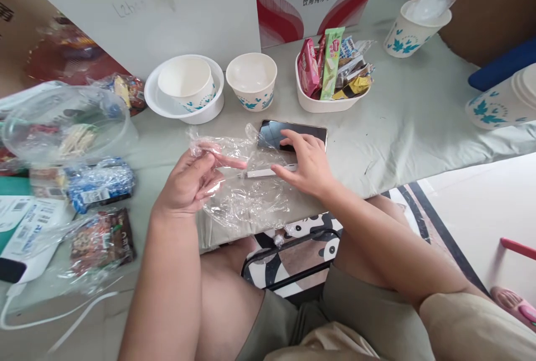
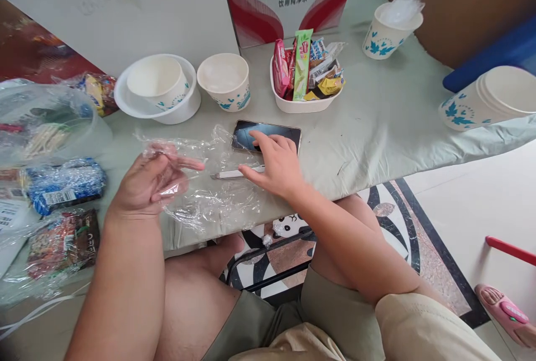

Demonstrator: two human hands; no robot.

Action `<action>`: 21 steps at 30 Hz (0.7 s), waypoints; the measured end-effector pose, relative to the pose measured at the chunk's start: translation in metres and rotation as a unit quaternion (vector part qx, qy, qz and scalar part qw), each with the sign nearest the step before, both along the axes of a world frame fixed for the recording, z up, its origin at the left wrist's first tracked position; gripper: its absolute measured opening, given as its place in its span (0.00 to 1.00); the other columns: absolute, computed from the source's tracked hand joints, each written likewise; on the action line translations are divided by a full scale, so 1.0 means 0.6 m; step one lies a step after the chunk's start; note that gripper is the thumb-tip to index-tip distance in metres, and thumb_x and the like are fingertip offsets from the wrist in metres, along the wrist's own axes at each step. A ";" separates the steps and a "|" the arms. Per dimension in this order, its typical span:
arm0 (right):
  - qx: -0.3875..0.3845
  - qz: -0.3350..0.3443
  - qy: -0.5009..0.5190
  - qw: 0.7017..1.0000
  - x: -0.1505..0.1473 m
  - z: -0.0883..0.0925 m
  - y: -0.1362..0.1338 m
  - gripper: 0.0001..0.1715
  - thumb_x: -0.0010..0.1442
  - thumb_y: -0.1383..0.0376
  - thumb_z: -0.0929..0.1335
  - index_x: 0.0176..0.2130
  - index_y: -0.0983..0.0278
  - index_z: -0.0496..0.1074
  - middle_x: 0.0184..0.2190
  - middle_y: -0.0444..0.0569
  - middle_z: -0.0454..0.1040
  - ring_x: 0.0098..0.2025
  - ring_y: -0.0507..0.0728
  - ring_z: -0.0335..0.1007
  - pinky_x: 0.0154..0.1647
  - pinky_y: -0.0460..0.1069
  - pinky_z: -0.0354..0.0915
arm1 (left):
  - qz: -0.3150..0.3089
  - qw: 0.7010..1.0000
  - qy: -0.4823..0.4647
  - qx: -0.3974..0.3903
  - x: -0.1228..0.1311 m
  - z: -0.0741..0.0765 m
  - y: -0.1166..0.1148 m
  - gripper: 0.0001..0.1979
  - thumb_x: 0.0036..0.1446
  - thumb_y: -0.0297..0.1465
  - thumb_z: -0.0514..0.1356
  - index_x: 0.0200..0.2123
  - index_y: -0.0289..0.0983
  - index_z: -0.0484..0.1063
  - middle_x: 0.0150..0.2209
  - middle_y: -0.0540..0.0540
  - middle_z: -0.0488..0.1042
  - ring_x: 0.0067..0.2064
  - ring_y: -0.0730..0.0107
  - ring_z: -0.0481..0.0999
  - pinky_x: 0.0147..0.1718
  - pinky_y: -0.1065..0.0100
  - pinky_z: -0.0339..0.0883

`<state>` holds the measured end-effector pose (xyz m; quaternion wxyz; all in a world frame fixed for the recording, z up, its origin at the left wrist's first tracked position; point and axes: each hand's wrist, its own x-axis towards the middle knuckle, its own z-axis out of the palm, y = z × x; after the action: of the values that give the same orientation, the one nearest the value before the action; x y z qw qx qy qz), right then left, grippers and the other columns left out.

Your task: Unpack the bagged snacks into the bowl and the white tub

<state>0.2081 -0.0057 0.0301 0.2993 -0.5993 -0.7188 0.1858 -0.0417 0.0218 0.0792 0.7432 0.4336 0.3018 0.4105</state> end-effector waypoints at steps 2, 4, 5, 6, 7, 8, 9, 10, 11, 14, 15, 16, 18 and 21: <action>0.012 0.006 -0.001 1.000 -0.003 0.000 0.002 0.38 0.60 0.53 0.70 0.65 0.61 0.64 0.58 0.56 0.79 0.63 0.71 0.69 0.67 0.67 0.58 | -0.072 0.997 -0.036 0.010 0.005 0.003 -0.003 0.11 0.59 0.37 0.72 0.33 0.40 0.75 0.36 0.38 0.87 0.09 0.86 0.48 0.07 0.80 0.39; 0.031 0.030 0.047 0.998 -0.005 0.002 0.002 0.41 0.60 0.52 0.71 0.67 0.62 0.61 0.63 0.59 0.75 0.66 0.69 0.67 0.69 0.66 0.58 | -0.127 0.990 -0.055 0.015 0.010 0.008 -0.005 0.11 0.61 0.38 0.70 0.32 0.39 0.75 0.34 0.38 0.87 0.08 0.87 0.46 0.07 0.80 0.38; 0.030 0.043 0.096 0.994 -0.006 0.004 0.001 0.42 0.59 0.52 0.70 0.67 0.62 0.59 0.63 0.59 0.75 0.65 0.67 0.69 0.68 0.65 0.61 | -0.145 0.988 -0.058 0.015 0.013 0.010 -0.006 0.12 0.61 0.39 0.70 0.31 0.39 0.74 0.33 0.38 0.87 0.08 0.86 0.45 0.06 0.80 0.38; 0.015 0.052 0.155 0.986 -0.006 0.006 0.000 0.41 0.60 0.52 0.70 0.66 0.61 0.60 0.59 0.58 0.77 0.61 0.65 0.73 0.64 0.62 0.65 | -0.154 0.986 -0.055 0.014 0.015 0.011 -0.006 0.13 0.61 0.40 0.70 0.30 0.39 0.74 0.31 0.38 0.86 0.08 0.86 0.45 0.06 0.80 0.39; -0.011 0.053 0.216 0.975 -0.005 0.008 0.000 0.36 0.61 0.51 0.69 0.63 0.60 0.62 0.51 0.55 0.81 0.53 0.62 0.78 0.58 0.60 0.70 | -0.150 0.987 -0.047 0.013 0.017 0.011 -0.005 0.14 0.60 0.41 0.71 0.30 0.39 0.73 0.30 0.39 0.86 0.08 0.86 0.45 0.06 0.80 0.39; -0.040 0.042 0.267 0.962 -0.004 0.010 -0.001 0.28 0.62 0.50 0.68 0.57 0.59 0.67 0.40 0.50 0.82 0.42 0.59 0.79 0.49 0.56 0.73 | -0.131 0.991 -0.035 0.014 0.019 0.011 -0.004 0.16 0.59 0.43 0.72 0.31 0.39 0.74 0.28 0.39 0.85 0.08 0.86 0.46 0.06 0.80 0.40; -0.063 0.023 0.306 0.950 -0.003 0.011 -0.001 0.21 0.64 0.49 0.67 0.50 0.59 0.70 0.30 0.44 0.78 0.32 0.56 0.76 0.40 0.53 0.72 | -0.097 0.995 -0.018 0.014 0.020 0.010 -0.002 0.18 0.56 0.44 0.73 0.31 0.38 0.74 0.28 0.39 0.85 0.08 0.86 0.47 0.06 0.79 0.39; -0.078 0.000 0.333 0.940 0.000 0.013 0.000 0.18 0.65 0.48 0.67 0.42 0.59 0.71 0.22 0.41 0.72 0.25 0.53 0.70 0.33 0.51 0.69 | -0.050 0.999 0.005 0.012 0.021 0.008 0.000 0.20 0.53 0.46 0.75 0.31 0.37 0.75 0.27 0.38 0.85 0.09 0.85 0.48 0.06 0.79 0.38; -0.085 -0.022 0.353 0.931 0.003 0.014 0.002 0.20 0.66 0.46 0.66 0.36 0.59 0.70 0.18 0.39 0.68 0.21 0.51 0.64 0.27 0.49 0.64 | 0.004 0.999 0.034 0.006 0.021 0.006 0.002 0.22 0.50 0.47 0.76 0.31 0.36 0.75 0.26 0.38 0.84 0.09 0.85 0.50 0.07 0.79 0.38; -0.093 -0.075 0.408 0.905 0.017 0.012 0.011 0.29 0.64 0.38 0.66 0.31 0.59 0.68 0.14 0.38 0.62 0.16 0.49 0.54 0.20 0.47 0.55 | 0.175 0.975 0.132 -0.031 0.017 0.001 0.010 0.19 0.50 0.40 0.76 0.26 0.33 0.75 0.23 0.39 0.81 0.10 0.86 0.53 0.09 0.80 0.40; -0.098 -0.089 0.425 0.896 0.022 0.011 0.014 0.30 0.62 0.36 0.67 0.30 0.59 0.68 0.13 0.37 0.60 0.15 0.49 0.52 0.19 0.47 0.53 | 0.222 0.962 0.154 -0.042 0.013 0.001 0.014 0.16 0.51 0.35 0.74 0.24 0.32 0.74 0.21 0.41 0.80 0.11 0.86 0.54 0.09 0.80 0.42; -0.098 -0.103 0.438 0.888 0.026 0.010 0.017 0.32 0.60 0.34 0.67 0.30 0.59 0.68 0.12 0.36 0.58 0.14 0.49 0.50 0.19 0.47 0.52 | 0.261 0.950 0.166 -0.049 0.009 0.001 0.017 0.12 0.53 0.30 0.72 0.23 0.32 0.74 0.20 0.43 0.78 0.11 0.85 0.55 0.10 0.79 0.44; -0.088 -0.127 0.455 0.877 0.035 0.008 0.022 0.34 0.58 0.32 0.67 0.29 0.58 0.66 0.11 0.35 0.55 0.14 0.49 0.48 0.18 0.47 0.52 | 0.315 0.934 0.163 -0.047 -0.002 0.001 0.024 0.10 0.53 0.24 0.68 0.23 0.34 0.73 0.18 0.49 0.75 0.12 0.83 0.59 0.11 0.79 0.46; -0.078 -0.161 0.465 0.867 0.045 0.007 0.027 0.35 0.59 0.30 0.65 0.29 0.57 0.65 0.12 0.35 0.53 0.14 0.49 0.47 0.19 0.48 0.53 | 0.338 0.934 0.103 -0.042 -0.009 -0.001 0.029 0.10 0.53 0.33 0.71 0.28 0.37 0.74 0.24 0.50 0.78 0.22 0.76 0.75 0.19 0.77 0.64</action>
<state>0.2350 0.0107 0.0344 0.5768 -0.5720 -0.3733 0.4480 -0.0474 0.0394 0.0784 0.5426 0.3146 0.5227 0.5774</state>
